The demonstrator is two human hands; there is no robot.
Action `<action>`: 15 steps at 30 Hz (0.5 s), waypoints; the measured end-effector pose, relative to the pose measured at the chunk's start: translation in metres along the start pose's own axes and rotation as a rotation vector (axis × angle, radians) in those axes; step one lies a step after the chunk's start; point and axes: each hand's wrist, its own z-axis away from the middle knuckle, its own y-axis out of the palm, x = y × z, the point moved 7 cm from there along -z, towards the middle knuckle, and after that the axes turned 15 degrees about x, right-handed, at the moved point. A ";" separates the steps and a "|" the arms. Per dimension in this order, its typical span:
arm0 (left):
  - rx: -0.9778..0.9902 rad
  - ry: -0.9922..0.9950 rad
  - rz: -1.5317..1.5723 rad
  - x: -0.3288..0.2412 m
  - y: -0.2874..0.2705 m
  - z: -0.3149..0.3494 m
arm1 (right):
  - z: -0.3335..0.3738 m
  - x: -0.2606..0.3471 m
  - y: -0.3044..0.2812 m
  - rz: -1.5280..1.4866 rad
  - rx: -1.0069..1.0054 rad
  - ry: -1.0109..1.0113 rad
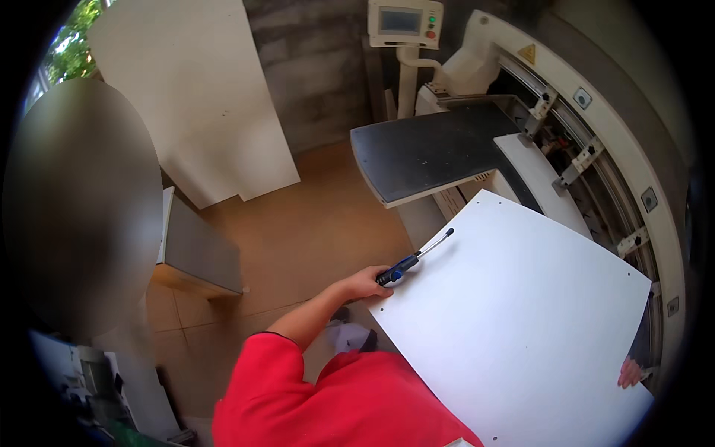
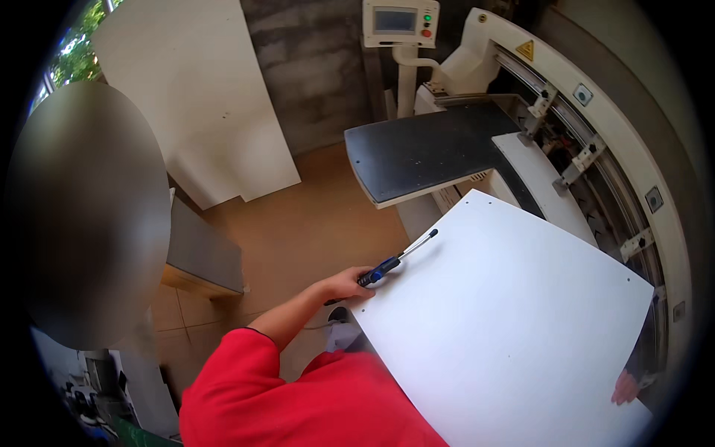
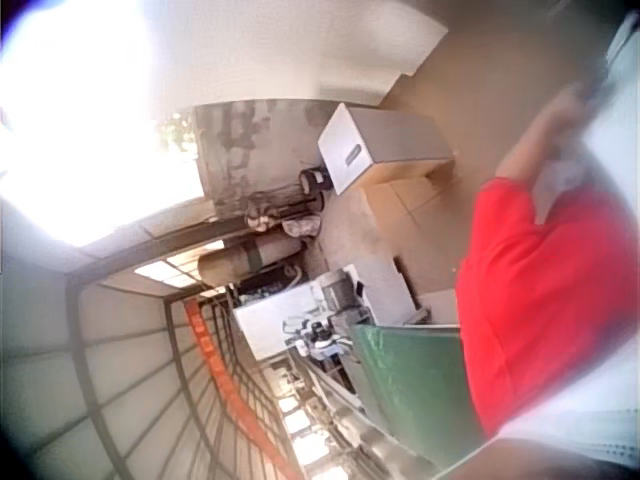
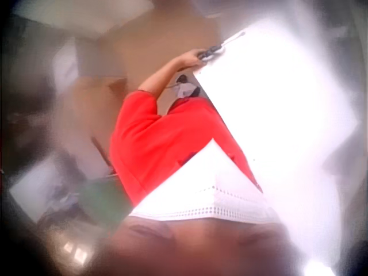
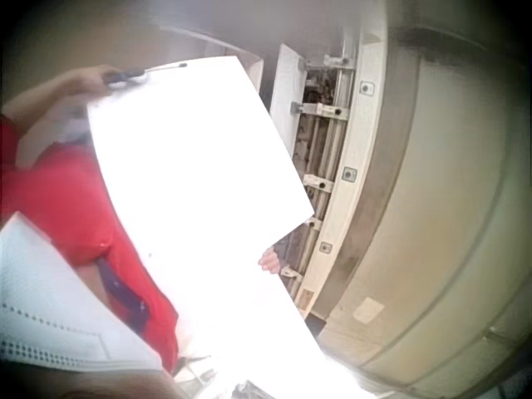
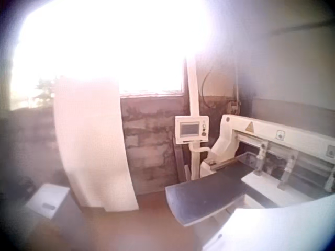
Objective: The person repeatedly picks up white rectangular panels from a green workbench, carries them to a large machine, places them on the machine's bed, and then returns to the workbench. This cycle is performed multiple times with different panels.
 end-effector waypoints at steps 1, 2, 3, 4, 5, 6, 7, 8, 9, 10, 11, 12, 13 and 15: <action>-0.050 -0.034 0.046 0.013 -0.021 0.026 | 0.005 -0.010 0.031 -0.009 0.043 0.007; -0.099 -0.068 0.093 0.026 -0.041 0.053 | 0.011 -0.020 0.064 -0.025 0.085 0.019; -0.158 -0.101 0.082 0.036 -0.062 0.079 | 0.019 -0.033 0.097 -0.036 0.128 0.027; -0.204 -0.110 0.131 0.055 -0.082 0.104 | 0.028 -0.050 0.131 -0.055 0.170 0.043; -0.248 -0.119 0.179 0.079 -0.099 0.127 | 0.038 -0.066 0.166 -0.074 0.210 0.058; -0.288 -0.121 0.229 0.093 -0.116 0.149 | 0.048 -0.083 0.205 -0.092 0.255 0.072; -0.321 -0.129 0.255 0.106 -0.136 0.173 | 0.059 -0.100 0.240 -0.111 0.294 0.086; -0.353 -0.137 0.281 0.119 -0.155 0.198 | 0.072 -0.117 0.271 -0.122 0.332 0.102; -0.386 -0.142 0.314 0.128 -0.172 0.221 | 0.088 -0.135 0.307 -0.141 0.363 0.122; -0.402 -0.132 0.364 0.134 -0.185 0.243 | 0.103 -0.146 0.342 -0.157 0.403 0.140; -0.416 -0.119 0.414 0.140 -0.197 0.263 | 0.118 -0.158 0.376 -0.176 0.438 0.156; -0.435 -0.111 0.465 0.147 -0.209 0.281 | 0.132 -0.174 0.409 -0.191 0.475 0.184; -0.452 -0.100 0.501 0.163 -0.217 0.294 | 0.146 -0.194 0.447 -0.212 0.527 0.219; -0.484 -0.076 0.572 0.207 -0.231 0.309 | 0.174 -0.229 0.512 -0.235 0.598 0.277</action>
